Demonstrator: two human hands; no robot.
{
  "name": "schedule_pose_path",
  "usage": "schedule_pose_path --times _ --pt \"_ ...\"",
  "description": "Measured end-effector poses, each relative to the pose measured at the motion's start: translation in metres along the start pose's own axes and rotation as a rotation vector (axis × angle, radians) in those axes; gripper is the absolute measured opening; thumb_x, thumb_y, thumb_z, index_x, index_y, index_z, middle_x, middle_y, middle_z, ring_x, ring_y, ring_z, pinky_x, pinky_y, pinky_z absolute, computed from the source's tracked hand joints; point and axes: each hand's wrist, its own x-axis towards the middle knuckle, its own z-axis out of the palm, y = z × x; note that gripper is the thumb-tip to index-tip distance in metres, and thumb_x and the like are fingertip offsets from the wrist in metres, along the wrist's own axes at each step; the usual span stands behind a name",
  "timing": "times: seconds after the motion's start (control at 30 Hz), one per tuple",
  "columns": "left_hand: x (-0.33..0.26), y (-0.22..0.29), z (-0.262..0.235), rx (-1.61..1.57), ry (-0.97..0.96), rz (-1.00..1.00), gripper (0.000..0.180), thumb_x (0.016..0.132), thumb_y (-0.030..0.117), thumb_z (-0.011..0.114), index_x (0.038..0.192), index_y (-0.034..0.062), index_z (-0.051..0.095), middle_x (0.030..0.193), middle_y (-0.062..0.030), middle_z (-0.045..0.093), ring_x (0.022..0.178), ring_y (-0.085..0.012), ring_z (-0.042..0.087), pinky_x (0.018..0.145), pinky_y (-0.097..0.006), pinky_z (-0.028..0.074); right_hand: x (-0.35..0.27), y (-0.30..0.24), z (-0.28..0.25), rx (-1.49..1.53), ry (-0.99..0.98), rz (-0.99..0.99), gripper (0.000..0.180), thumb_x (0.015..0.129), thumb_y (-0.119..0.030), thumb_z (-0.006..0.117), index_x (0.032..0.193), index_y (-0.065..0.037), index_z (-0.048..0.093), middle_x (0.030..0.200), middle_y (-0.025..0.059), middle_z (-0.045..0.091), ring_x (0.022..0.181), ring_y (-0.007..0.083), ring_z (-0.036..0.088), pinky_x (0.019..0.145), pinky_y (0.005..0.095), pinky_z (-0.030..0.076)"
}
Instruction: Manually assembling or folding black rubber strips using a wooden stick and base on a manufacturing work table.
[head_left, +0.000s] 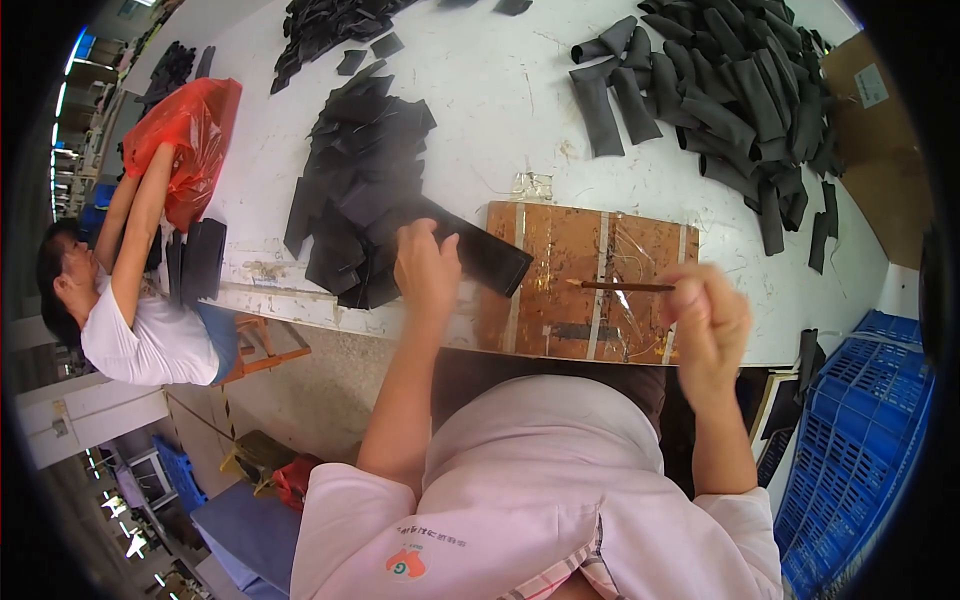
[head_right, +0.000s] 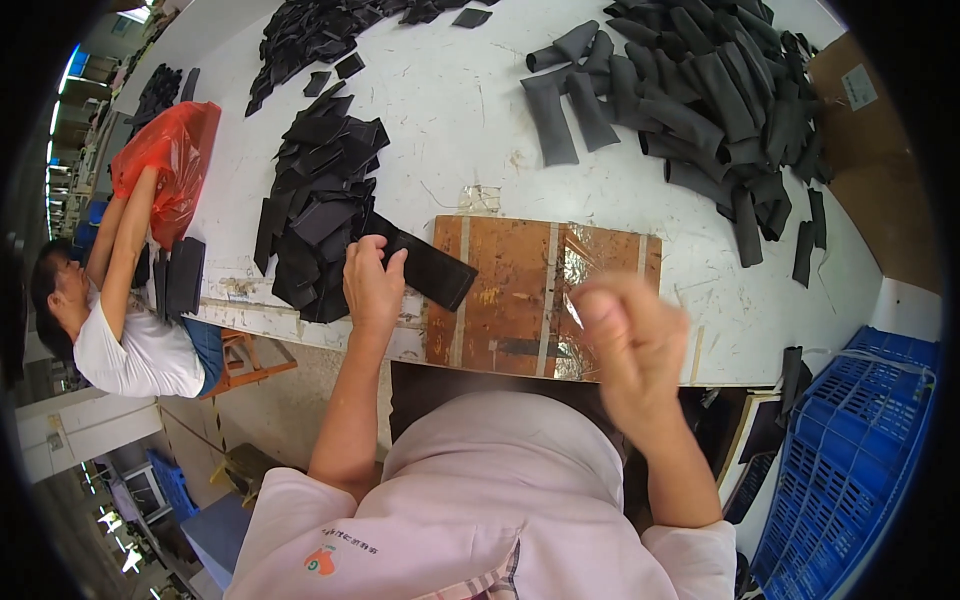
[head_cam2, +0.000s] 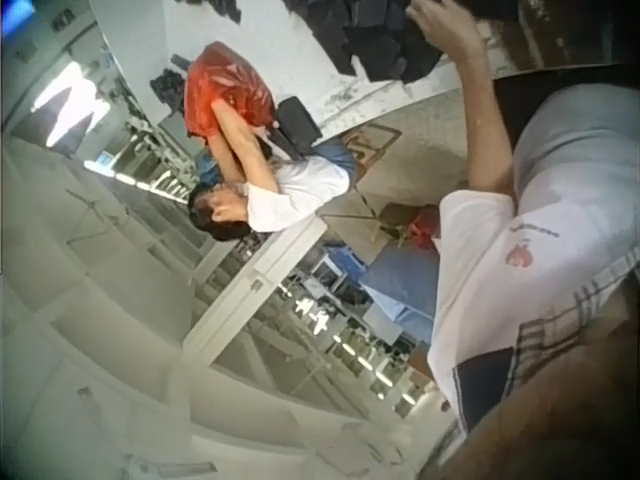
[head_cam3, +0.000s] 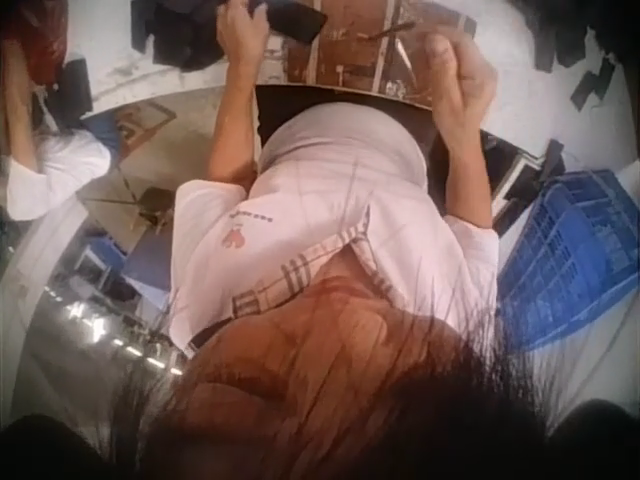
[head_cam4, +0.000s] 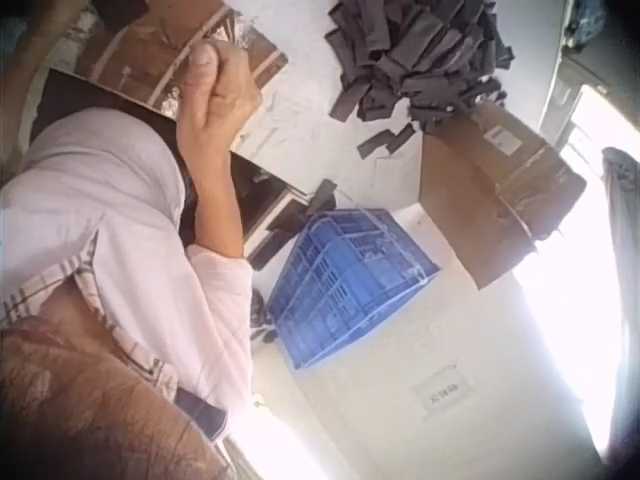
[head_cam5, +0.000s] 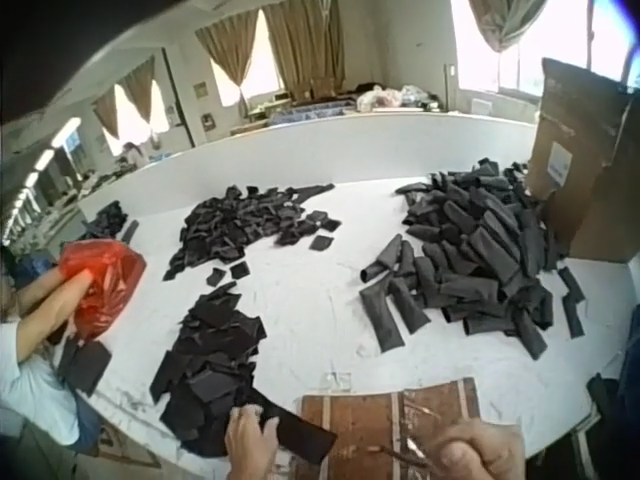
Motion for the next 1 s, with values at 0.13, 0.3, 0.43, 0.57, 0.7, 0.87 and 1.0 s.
schedule_pose_path --times 0.13,0.3,0.43,0.57,0.7,0.87,1.0 --pt "0.009 -0.002 -0.003 -0.113 -0.092 0.102 0.011 0.07 0.003 0.062 0.075 -0.001 0.053 0.077 -0.0135 0.051 0.072 -0.0299 0.052 0.063 -0.036 0.042 -0.025 0.015 0.034 -0.185 -0.307 -0.181 0.011 0.074 -0.007 0.063 0.076 0.0 0.054 0.063 0.0108 0.053 0.056 0.0237 0.053 0.05 0.0323 0.043" --pt "0.008 0.008 -0.031 -0.24 0.025 0.434 0.009 0.069 -0.002 0.06 0.073 -0.0008 0.052 0.081 -0.0112 0.052 0.075 -0.0276 0.051 0.063 -0.034 0.042 -0.008 0.018 0.072 -0.337 -0.258 -0.271 0.024 0.066 -0.007 0.069 0.083 0.001 0.054 0.071 0.0105 0.055 0.064 0.0273 0.054 0.055 0.0376 0.045" --pt "0.0 0.02 -0.057 -0.391 -0.052 0.676 0.017 0.064 -0.003 0.063 0.076 0.0038 0.054 0.091 -0.0081 0.053 0.078 -0.0249 0.052 0.061 -0.032 0.044 0.019 0.033 0.108 -0.391 -0.009 -0.365 0.028 0.065 -0.007 0.069 0.086 0.001 0.054 0.073 0.0108 0.056 0.068 0.0303 0.054 0.06 0.0387 0.045" --pt "-0.001 0.025 -0.056 -0.458 0.047 0.711 0.013 0.07 -0.003 0.062 0.078 0.0026 0.053 0.092 -0.0099 0.054 0.078 -0.0223 0.052 0.063 -0.028 0.045 0.029 0.05 0.115 -0.227 -0.227 0.012 0.02 0.069 -0.008 0.065 0.086 0.0 0.058 0.073 0.0127 0.056 0.066 0.0312 0.056 0.061 0.0377 0.045" --pt "-0.005 0.019 -0.04 -0.529 0.16 0.559 0.012 0.075 0.0 0.06 0.086 0.0016 0.054 0.092 -0.0102 0.054 0.077 -0.02 0.053 0.065 -0.026 0.043 0.024 0.049 0.119 -0.224 -0.061 -0.107 0.015 0.071 -0.005 0.062 0.085 -0.001 0.06 0.073 0.014 0.055 0.062 0.0308 0.055 0.057 0.0368 0.044" --pt "-0.013 0.018 -0.037 -0.922 0.016 -0.126 0.029 0.081 0.005 0.057 0.108 -0.0016 0.049 0.099 -0.0065 0.055 0.086 -0.01 0.05 0.069 -0.023 0.043 0.017 0.044 0.114 -0.277 0.095 -0.234 0.016 0.071 0.0 0.062 0.086 0.0 0.059 0.072 0.0116 0.053 0.06 0.026 0.053 0.053 0.0322 0.043" --pt "-0.015 0.028 -0.051 -1.368 -0.428 -0.246 0.018 0.083 0.005 0.055 0.1 -0.0011 0.055 0.094 -0.0076 0.058 0.081 -0.0075 0.052 0.069 -0.02 0.042 0.005 0.033 0.107 -0.059 -0.017 -0.078 0.017 0.073 -0.002 0.063 0.089 0.0 0.059 0.071 0.0084 0.051 0.06 0.018 0.052 0.051 0.0283 0.041"
